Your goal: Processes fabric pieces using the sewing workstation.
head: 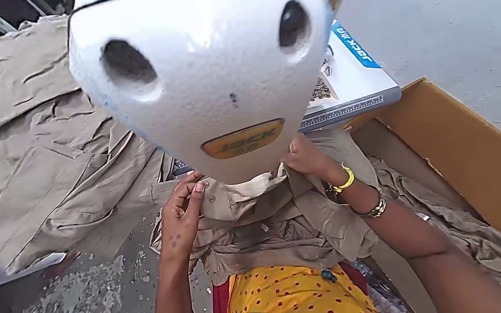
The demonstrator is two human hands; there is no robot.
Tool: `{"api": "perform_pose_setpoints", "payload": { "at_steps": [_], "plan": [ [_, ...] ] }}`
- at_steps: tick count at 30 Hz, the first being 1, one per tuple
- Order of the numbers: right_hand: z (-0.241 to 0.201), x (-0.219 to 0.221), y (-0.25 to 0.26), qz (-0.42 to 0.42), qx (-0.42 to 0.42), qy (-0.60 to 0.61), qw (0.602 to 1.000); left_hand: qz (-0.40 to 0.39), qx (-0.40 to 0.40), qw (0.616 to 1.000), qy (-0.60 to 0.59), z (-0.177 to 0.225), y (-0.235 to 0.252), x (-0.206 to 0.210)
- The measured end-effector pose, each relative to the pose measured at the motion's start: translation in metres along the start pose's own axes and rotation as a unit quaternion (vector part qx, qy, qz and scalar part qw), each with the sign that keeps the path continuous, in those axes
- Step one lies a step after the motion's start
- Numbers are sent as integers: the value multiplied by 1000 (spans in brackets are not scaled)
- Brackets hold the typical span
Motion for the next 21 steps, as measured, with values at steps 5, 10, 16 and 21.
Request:
{"api": "perform_pose_setpoints", "payload": {
  "at_steps": [5, 10, 16, 21],
  "plan": [
    [53, -49, 39, 139, -66, -350, 924, -9, 1, 1000, -20, 3, -4, 3],
    [71, -50, 71, 105, -89, -472, 871, -16, 11, 1000, -21, 1, -6, 2],
    [73, -40, 63, 140, -116, -457, 871, -21, 0, 999, -24, -3, -11, 1],
    [63, -50, 23, 236, -136, -243, 931, -22, -23, 999, -42, -3, -7, 2]
  ]
}}
Point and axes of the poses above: each hand's wrist, its own y-axis towards the middle knuckle, its own x-axis out of the palm, z = x × y, the point moved 1 cm from there along y, towards the middle knuckle
